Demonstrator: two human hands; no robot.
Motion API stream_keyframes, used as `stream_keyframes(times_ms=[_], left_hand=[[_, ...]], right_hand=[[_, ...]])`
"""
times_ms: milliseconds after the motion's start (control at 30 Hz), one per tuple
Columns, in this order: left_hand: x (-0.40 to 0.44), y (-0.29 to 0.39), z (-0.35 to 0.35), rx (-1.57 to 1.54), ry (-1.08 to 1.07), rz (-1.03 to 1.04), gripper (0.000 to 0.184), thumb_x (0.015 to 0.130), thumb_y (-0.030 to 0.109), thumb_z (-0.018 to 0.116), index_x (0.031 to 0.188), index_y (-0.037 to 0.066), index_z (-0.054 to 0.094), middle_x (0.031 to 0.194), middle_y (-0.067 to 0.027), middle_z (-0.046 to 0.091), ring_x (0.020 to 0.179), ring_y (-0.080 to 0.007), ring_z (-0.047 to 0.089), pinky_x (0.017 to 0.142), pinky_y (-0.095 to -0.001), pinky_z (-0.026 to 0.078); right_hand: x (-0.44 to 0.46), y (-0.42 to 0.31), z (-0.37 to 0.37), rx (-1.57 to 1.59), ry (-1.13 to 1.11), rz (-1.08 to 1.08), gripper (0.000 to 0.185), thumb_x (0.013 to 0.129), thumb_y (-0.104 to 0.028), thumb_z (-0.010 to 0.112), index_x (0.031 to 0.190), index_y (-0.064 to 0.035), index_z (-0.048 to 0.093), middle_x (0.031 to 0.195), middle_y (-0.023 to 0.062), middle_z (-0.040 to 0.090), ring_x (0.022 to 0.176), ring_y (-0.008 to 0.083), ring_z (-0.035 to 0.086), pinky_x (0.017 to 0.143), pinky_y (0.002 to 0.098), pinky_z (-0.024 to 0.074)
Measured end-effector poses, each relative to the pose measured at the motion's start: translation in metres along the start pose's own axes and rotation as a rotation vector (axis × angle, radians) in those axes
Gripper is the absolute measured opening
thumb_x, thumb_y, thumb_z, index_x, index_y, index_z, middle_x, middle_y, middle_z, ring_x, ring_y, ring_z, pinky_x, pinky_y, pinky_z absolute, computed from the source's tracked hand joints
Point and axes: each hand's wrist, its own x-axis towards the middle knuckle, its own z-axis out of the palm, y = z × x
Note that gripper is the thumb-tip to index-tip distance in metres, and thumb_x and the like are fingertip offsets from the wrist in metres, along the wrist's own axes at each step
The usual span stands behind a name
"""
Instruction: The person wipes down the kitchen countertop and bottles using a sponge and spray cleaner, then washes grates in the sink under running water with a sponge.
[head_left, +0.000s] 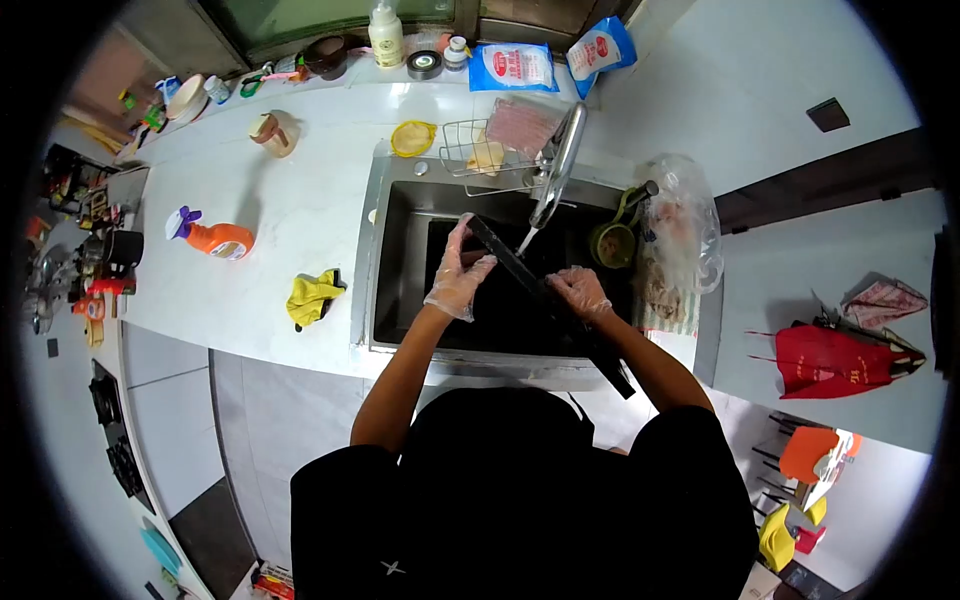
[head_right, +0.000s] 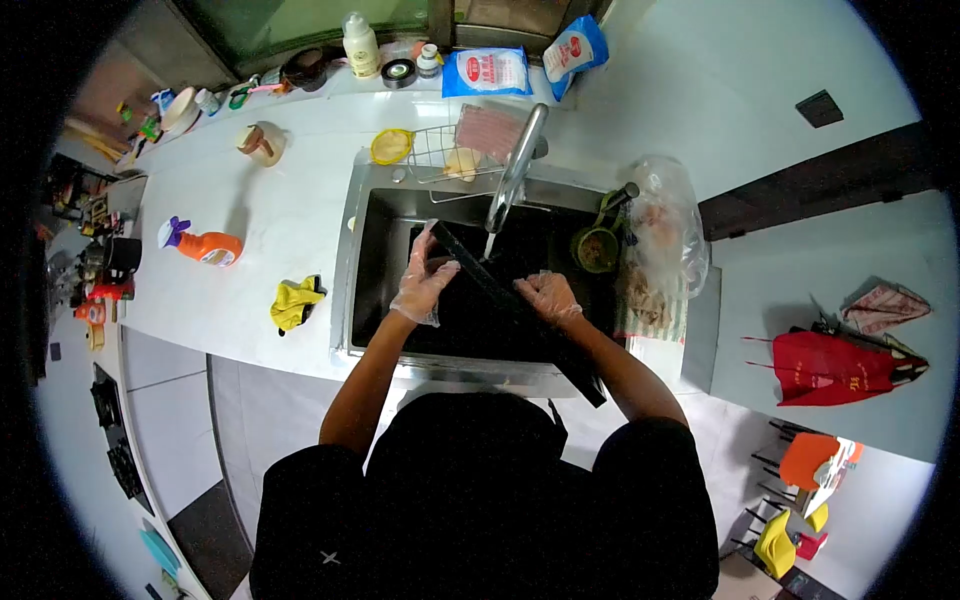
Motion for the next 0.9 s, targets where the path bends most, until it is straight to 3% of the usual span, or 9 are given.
stream_keyframes(times_ms=[67, 100, 233, 367, 467, 533, 600, 700, 900], left_hand=[[-0.001, 0.012, 0.011, 0.085, -0.01, 0.045, 0.086, 0.079, -0.005, 0.073, 0.15, 0.017, 0.031, 0.135, -0.0076, 0.047, 0.108, -0.0209, 0.055, 0.099, -0.0351, 0.043], [0.004, 0.011, 0.016, 0.156, 0.002, 0.118, 0.083, 0.071, -0.007, 0.075, 0.143, 0.015, 0.041, 0.125, -0.0084, 0.053, 0.106, -0.0229, 0.056, 0.097, -0.0339, 0.043], [0.017, 0.011, 0.031, 0.426, -0.004, 0.268, 0.067, 0.065, -0.009, 0.07, 0.126, 0.013, 0.052, 0.109, -0.0122, 0.061, 0.106, -0.0251, 0.058, 0.096, -0.0328, 0.043], [0.033, 0.012, 0.044, 0.576, -0.047, 0.218, 0.042, 0.068, -0.01, 0.068, 0.099, 0.008, 0.047, 0.103, -0.012, 0.063, 0.098, -0.0274, 0.061, 0.089, -0.0316, 0.047], [0.034, 0.026, 0.061, 0.62, 0.021, 0.049, 0.039, 0.072, -0.006, 0.069, 0.099, 0.01, 0.047, 0.097, -0.0126, 0.063, 0.092, -0.0281, 0.062, 0.082, -0.033, 0.048], [0.037, 0.015, 0.063, 0.683, 0.083, 0.232, 0.036, 0.075, 0.002, 0.072, 0.1, 0.01, 0.047, 0.091, -0.0144, 0.061, 0.086, -0.0352, 0.06, 0.079, -0.0387, 0.048], [0.034, 0.018, 0.064, 0.691, 0.045, 0.201, 0.037, 0.073, 0.002, 0.071, 0.101, 0.01, 0.048, 0.092, -0.0155, 0.061, 0.09, -0.0395, 0.059, 0.079, -0.0417, 0.047], [0.015, 0.05, 0.061, 0.818, -0.005, 0.228, 0.038, 0.072, 0.004, 0.071, 0.102, 0.01, 0.05, 0.093, -0.016, 0.061, 0.093, -0.0404, 0.059, 0.079, -0.0442, 0.047], [-0.027, 0.08, 0.023, 1.084, -0.067, 0.194, 0.043, 0.066, 0.004, 0.074, 0.099, 0.009, 0.046, 0.096, -0.0132, 0.063, 0.095, -0.0387, 0.06, 0.083, -0.0437, 0.047]], right_hand=[[-0.005, 0.013, 0.003, 0.025, -0.004, 0.003, 0.031, 0.096, -0.03, 0.051, 0.083, -0.0064, 0.067, 0.071, 0.0153, 0.061, 0.072, 0.0392, 0.058, 0.064, 0.0483, 0.0441], [-0.008, 0.021, 0.005, 0.036, -0.006, 0.005, 0.031, 0.096, -0.03, 0.051, 0.084, -0.0063, 0.067, 0.071, 0.0151, 0.061, 0.072, 0.0393, 0.058, 0.064, 0.0484, 0.0441], [-0.024, 0.043, 0.008, 0.163, 0.066, 0.048, 0.032, 0.095, -0.031, 0.056, 0.089, -0.0045, 0.072, 0.081, 0.0152, 0.068, 0.075, 0.0362, 0.062, 0.069, 0.0453, 0.0478], [-0.023, 0.049, -0.012, 0.096, -0.073, 0.086, 0.034, 0.092, -0.035, 0.062, 0.092, -0.0029, 0.075, 0.093, 0.0161, 0.073, 0.079, 0.0322, 0.066, 0.076, 0.0412, 0.0504], [-0.018, 0.05, -0.024, 0.237, -0.119, 0.17, 0.036, 0.091, -0.036, 0.064, 0.093, -0.0022, 0.075, 0.092, 0.0161, 0.072, 0.079, 0.0296, 0.065, 0.076, 0.0396, 0.0501], [-0.016, 0.05, -0.029, 0.332, -0.134, 0.23, 0.036, 0.091, -0.036, 0.063, 0.093, -0.0019, 0.075, 0.089, 0.0156, 0.072, 0.078, 0.0279, 0.064, 0.075, 0.0392, 0.0494], [-0.015, 0.052, -0.031, 0.34, -0.144, 0.234, 0.036, 0.092, -0.036, 0.063, 0.093, -0.0018, 0.075, 0.087, 0.015, 0.071, 0.078, 0.026, 0.063, 0.074, 0.0388, 0.0486], [-0.008, 0.05, -0.032, 0.437, -0.165, 0.158, 0.033, 0.092, -0.029, 0.06, 0.077, 0.0002, 0.066, 0.068, 0.0111, 0.058, 0.069, 0.0214, 0.05, 0.071, 0.0375, 0.0398], [0.037, 0.072, 0.009, 0.336, -0.412, 0.023, 0.033, 0.092, -0.032, 0.059, 0.096, -0.0022, 0.072, 0.082, 0.0114, 0.066, 0.077, 0.0213, 0.058, 0.079, 0.0347, 0.044]])
